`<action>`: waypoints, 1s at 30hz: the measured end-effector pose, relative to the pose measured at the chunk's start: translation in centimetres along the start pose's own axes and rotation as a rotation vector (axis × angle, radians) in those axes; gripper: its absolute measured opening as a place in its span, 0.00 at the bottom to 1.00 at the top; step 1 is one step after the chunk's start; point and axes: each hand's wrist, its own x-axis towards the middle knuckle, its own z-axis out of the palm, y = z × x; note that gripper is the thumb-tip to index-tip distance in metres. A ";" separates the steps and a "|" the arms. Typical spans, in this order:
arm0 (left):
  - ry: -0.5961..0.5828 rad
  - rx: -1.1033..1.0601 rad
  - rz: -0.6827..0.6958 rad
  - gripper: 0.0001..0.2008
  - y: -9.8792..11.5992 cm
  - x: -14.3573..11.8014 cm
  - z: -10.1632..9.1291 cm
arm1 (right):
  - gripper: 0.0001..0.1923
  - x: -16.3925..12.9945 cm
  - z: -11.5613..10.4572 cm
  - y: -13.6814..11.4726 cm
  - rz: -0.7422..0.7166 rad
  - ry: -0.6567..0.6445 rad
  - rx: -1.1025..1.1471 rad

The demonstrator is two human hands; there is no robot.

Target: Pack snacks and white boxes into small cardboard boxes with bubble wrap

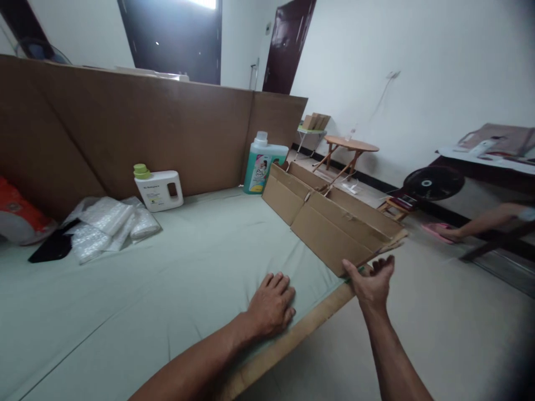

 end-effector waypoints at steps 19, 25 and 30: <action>0.768 0.236 -0.489 0.12 -10.1 -35.7 -17.1 | 0.23 -29.0 24.2 -23.5 -1.253 -0.987 0.102; 1.316 0.730 -0.907 0.21 -8.9 -52.5 -31.0 | 0.23 -30.9 29.0 -26.0 -1.356 -0.828 0.195; 1.280 1.051 -1.375 0.15 -5.9 -60.9 -35.2 | 0.22 -30.4 29.0 -26.0 -1.336 -0.868 0.204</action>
